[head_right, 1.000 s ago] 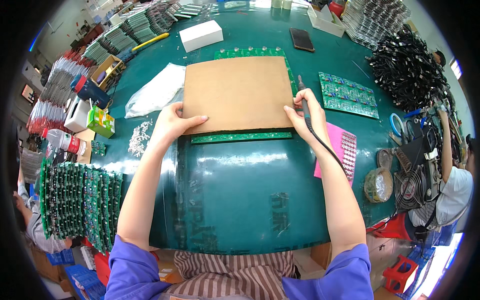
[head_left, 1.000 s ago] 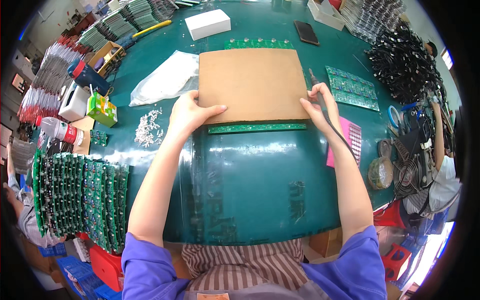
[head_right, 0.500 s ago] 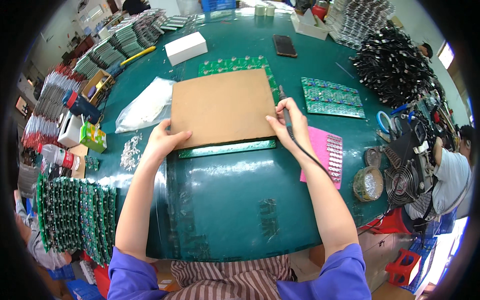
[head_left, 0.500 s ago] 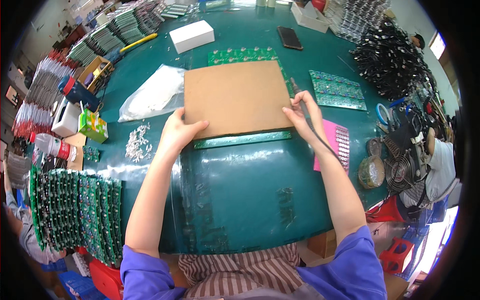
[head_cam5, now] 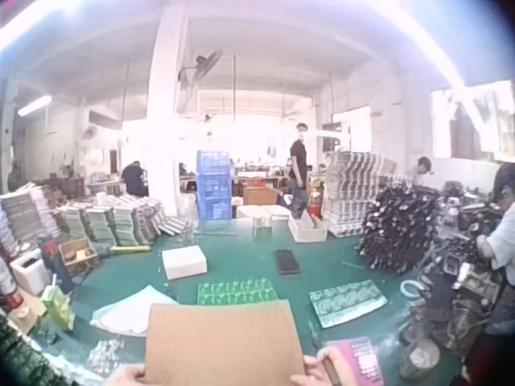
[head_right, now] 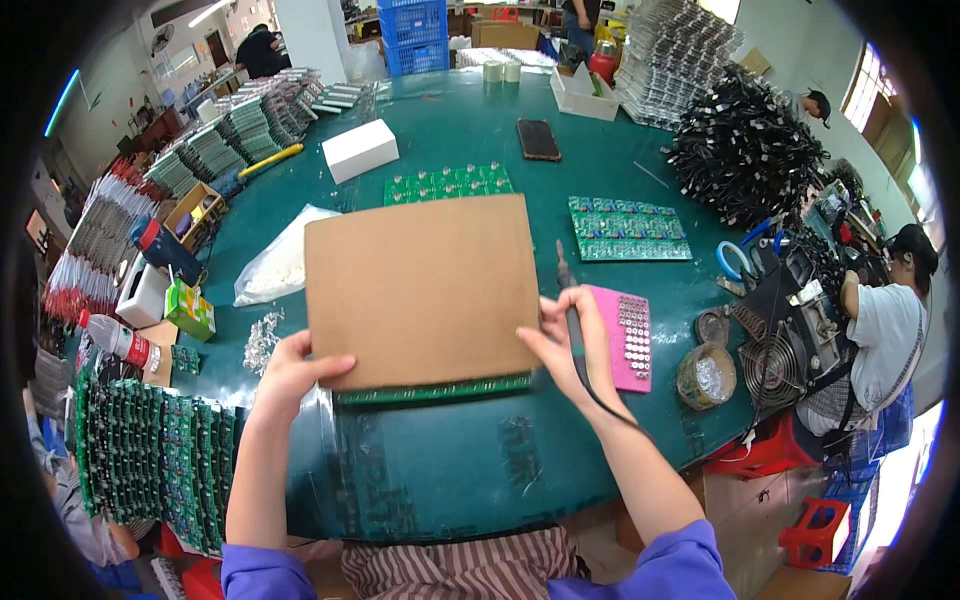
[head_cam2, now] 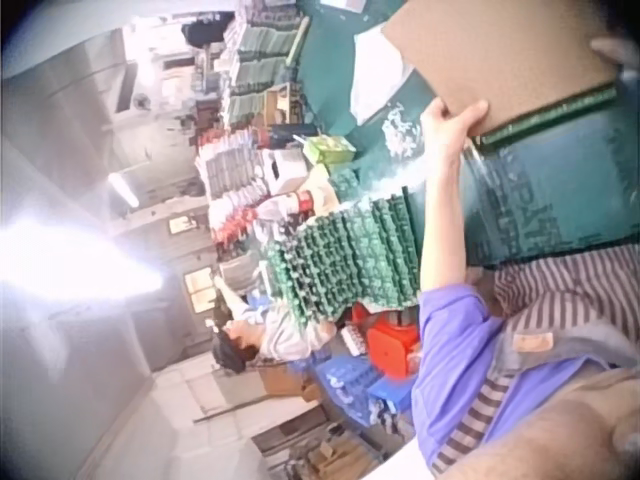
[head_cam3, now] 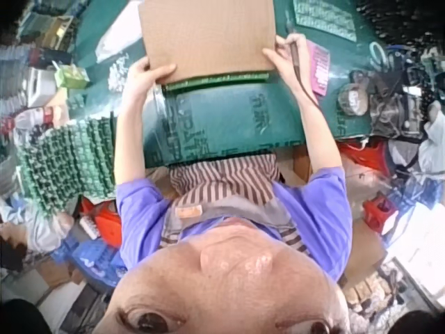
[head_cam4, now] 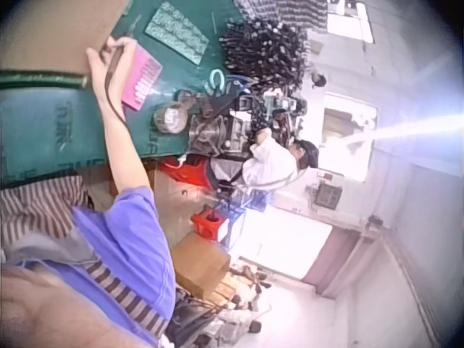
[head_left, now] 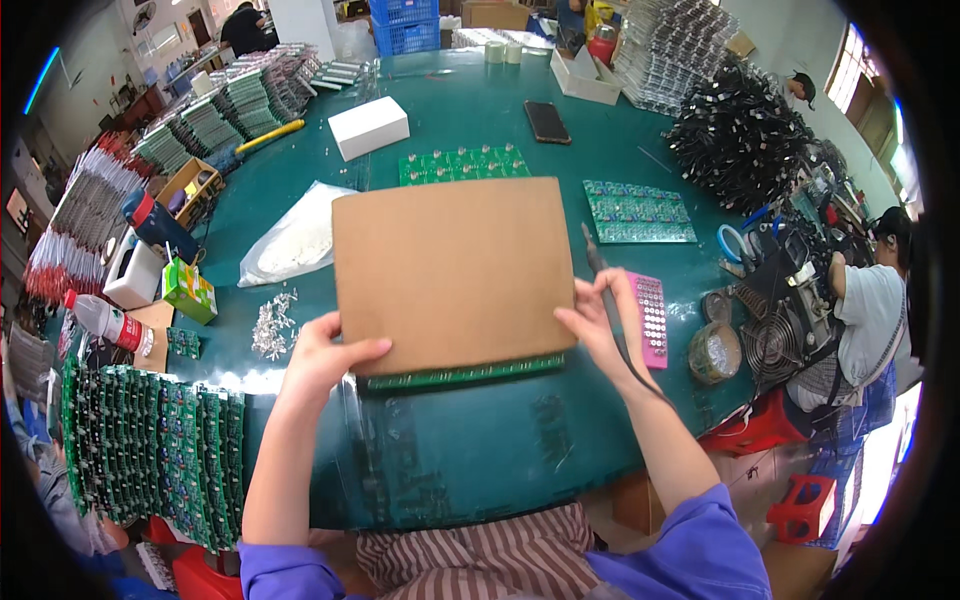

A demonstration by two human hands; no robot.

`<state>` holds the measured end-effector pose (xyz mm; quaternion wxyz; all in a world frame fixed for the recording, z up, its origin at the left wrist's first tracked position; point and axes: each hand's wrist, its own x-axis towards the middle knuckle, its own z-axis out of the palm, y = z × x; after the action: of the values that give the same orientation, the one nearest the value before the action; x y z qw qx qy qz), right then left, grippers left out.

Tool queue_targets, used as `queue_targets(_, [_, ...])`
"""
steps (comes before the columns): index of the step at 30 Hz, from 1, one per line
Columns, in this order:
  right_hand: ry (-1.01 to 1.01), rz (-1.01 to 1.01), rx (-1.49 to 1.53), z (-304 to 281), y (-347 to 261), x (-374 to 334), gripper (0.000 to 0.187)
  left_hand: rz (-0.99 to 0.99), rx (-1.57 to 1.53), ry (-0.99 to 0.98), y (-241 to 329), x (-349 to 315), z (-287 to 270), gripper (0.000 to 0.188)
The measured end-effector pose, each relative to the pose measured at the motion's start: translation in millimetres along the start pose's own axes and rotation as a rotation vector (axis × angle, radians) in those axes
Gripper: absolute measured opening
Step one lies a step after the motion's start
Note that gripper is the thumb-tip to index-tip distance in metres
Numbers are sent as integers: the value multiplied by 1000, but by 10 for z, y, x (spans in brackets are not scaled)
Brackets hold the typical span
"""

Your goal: The person places a circuit board onto a cardboard sheet and solders electronic components onto the circuit boards using a soldering iron by hand.

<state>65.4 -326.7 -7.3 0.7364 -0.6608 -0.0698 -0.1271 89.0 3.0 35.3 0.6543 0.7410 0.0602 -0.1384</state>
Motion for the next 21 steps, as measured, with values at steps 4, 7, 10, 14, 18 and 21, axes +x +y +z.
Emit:
queue_targets(4, [-133,66,177,113,-260,-326,49,116,-29,2,-48,-468,-213,46])
queue_targets(7, [-164,109,197,175,-293,-537,50,134,-39,-15,-72,-775,-273,44])
queue_targets(10, [-279,172,-485,371,-649,-616,35,257,-79,18,-252,-1039,-405,37])
queue_targets(14, [-499,77,39,157,-34,-785,5,616,335,118,-450,-1219,-432,18])
queue_targets(18, [-601,-116,-157,109,-18,-968,14,916,784,59,-708,-1336,-522,10])
queue_targets(21, [-841,-277,-425,-8,-62,-976,42,1069,1119,-76,-765,-1469,-613,15])
